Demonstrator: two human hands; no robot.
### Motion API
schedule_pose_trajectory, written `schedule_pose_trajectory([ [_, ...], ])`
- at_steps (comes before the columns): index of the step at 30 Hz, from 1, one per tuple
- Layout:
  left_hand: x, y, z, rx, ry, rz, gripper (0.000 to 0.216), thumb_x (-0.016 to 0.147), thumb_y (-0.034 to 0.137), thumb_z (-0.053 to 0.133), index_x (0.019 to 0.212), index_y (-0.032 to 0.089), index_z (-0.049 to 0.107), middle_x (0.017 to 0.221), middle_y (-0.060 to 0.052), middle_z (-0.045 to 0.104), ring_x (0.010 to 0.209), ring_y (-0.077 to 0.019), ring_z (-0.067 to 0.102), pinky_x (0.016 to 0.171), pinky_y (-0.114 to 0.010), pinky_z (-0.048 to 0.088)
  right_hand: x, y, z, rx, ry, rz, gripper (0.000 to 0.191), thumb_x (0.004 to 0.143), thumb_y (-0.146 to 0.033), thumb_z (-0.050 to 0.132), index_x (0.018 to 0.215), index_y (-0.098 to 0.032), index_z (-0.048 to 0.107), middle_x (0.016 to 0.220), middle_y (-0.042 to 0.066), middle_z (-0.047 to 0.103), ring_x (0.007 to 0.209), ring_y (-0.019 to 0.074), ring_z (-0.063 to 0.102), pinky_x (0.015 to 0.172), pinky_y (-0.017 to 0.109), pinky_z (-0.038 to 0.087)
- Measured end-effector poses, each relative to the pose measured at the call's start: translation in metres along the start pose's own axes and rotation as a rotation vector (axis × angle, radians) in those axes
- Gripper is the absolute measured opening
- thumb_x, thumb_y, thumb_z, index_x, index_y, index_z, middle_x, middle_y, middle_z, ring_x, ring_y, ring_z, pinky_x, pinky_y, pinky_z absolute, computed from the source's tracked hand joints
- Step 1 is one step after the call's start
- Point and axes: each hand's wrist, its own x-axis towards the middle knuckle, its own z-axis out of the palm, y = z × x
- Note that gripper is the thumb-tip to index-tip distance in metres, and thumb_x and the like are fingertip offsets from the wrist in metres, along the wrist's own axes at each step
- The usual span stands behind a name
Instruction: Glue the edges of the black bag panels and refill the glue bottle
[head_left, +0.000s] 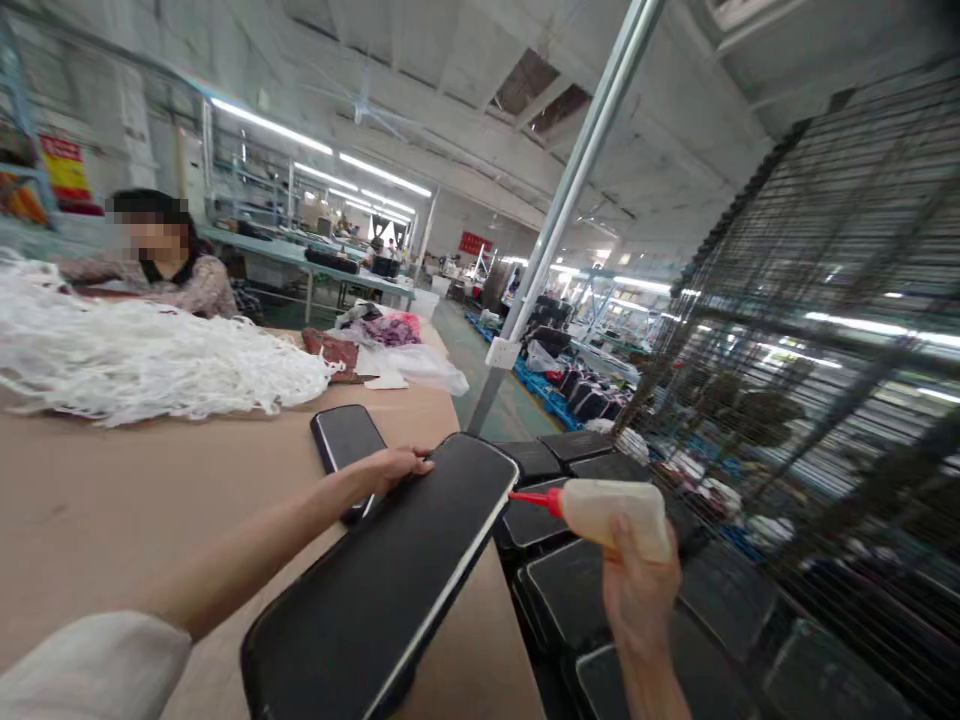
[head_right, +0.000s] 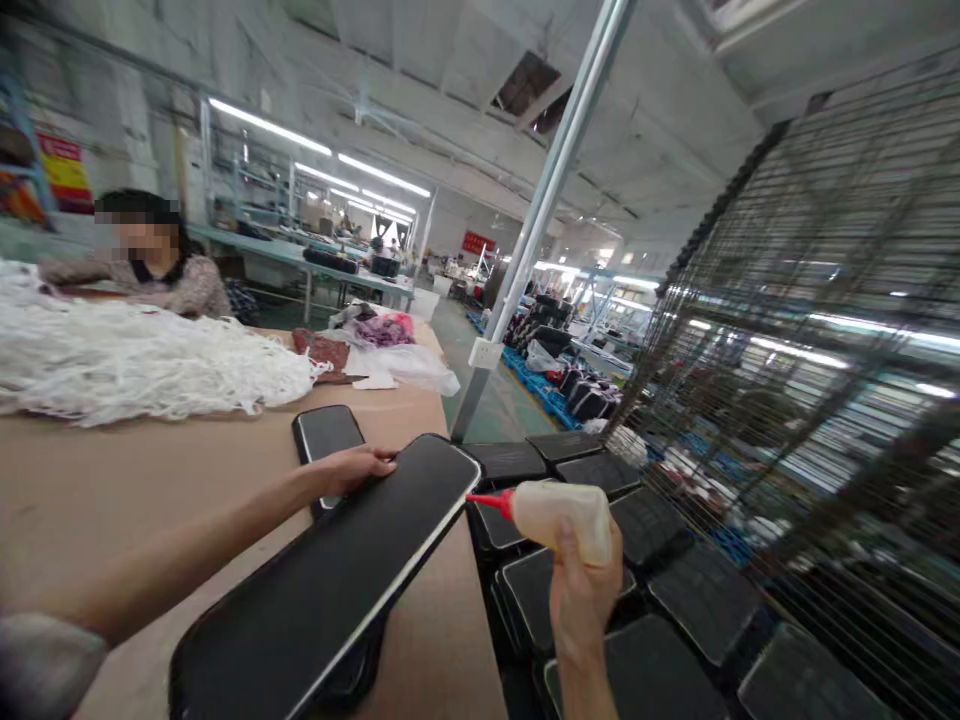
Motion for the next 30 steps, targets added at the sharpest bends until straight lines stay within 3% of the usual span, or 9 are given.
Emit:
schedule_pose_trajectory([
  [5, 0.001, 0.001, 0.001, -0.008, 0.033, -0.055, 0.049, 0.052, 0.025, 0.078, 0.098, 0.016, 0.065, 0.077, -0.005, 0.073, 0.074, -0.0212, 0.065, 0.070, -0.031, 0.050, -0.014, 0.005, -0.012, -0.022, -0.034, 0.046, 0.050, 0.063, -0.032, 0.076, 0.108, -0.018, 0.058, 0.094, 0.002, 0.061, 0.086, 0.0161, 0.058, 0.083, 0.033, 0.048],
  [9, 0.006, -0.002, -0.001, -0.024, 0.051, -0.058, 0.045, 0.056, 0.022, 0.077, 0.098, 0.017, 0.066, 0.077, -0.004, 0.073, 0.077, -0.0217, 0.066, 0.070, -0.030, 0.050, -0.046, 0.012, -0.019, -0.021, -0.166, 0.221, 0.056, 0.064, -0.036, 0.074, 0.113, -0.014, 0.056, 0.087, 0.007, 0.065, 0.077, 0.0214, 0.062, 0.066, 0.035, 0.052],
  [11, 0.009, -0.002, -0.002, -0.034, 0.042, -0.052, 0.045, 0.056, 0.022, 0.077, 0.099, 0.017, 0.066, 0.077, -0.005, 0.072, 0.078, -0.0224, 0.066, 0.071, -0.031, 0.050, -0.049, 0.012, -0.017, -0.022, -0.158, 0.217, 0.056, 0.066, -0.036, 0.073, 0.114, -0.014, 0.055, 0.089, 0.008, 0.065, 0.079, 0.0215, 0.062, 0.069, 0.036, 0.052],
  [15, 0.010, -0.001, 0.001, -0.060, 0.008, -0.041, 0.049, 0.055, 0.022, 0.078, 0.102, 0.017, 0.065, 0.078, -0.004, 0.073, 0.078, -0.0223, 0.066, 0.072, -0.032, 0.050, -0.025, 0.003, -0.006, -0.049, 0.019, -0.013, 0.051, 0.068, -0.035, 0.072, 0.113, -0.018, 0.054, 0.106, 0.006, 0.060, 0.093, 0.0180, 0.057, 0.085, 0.036, 0.047],
  [17, 0.010, -0.001, 0.002, -0.069, 0.005, -0.047, 0.048, 0.055, 0.021, 0.078, 0.101, 0.018, 0.065, 0.079, -0.004, 0.073, 0.076, -0.0214, 0.066, 0.071, -0.031, 0.050, -0.014, 0.001, -0.004, -0.059, 0.042, -0.047, 0.054, 0.066, -0.033, 0.074, 0.113, -0.020, 0.053, 0.109, 0.004, 0.057, 0.097, 0.0178, 0.055, 0.089, 0.038, 0.045],
  [23, 0.013, -0.008, -0.002, -0.077, 0.037, -0.060, 0.044, 0.057, 0.017, 0.075, 0.100, 0.017, 0.065, 0.080, -0.005, 0.073, 0.074, -0.0207, 0.066, 0.069, -0.030, 0.051, -0.032, 0.013, -0.012, -0.101, 0.028, 0.032, 0.051, 0.065, -0.034, 0.074, 0.108, -0.016, 0.055, 0.094, 0.003, 0.060, 0.084, 0.0157, 0.057, 0.075, 0.029, 0.050],
  [30, 0.021, -0.012, -0.009, -0.070, 0.052, -0.069, 0.046, 0.058, 0.017, 0.074, 0.103, 0.017, 0.064, 0.081, -0.005, 0.073, 0.078, -0.0221, 0.066, 0.072, -0.032, 0.050, -0.074, 0.027, -0.022, -0.106, -0.032, 0.166, 0.058, 0.066, -0.038, 0.072, 0.114, -0.012, 0.053, 0.089, 0.007, 0.065, 0.080, 0.0199, 0.062, 0.069, 0.031, 0.052],
])
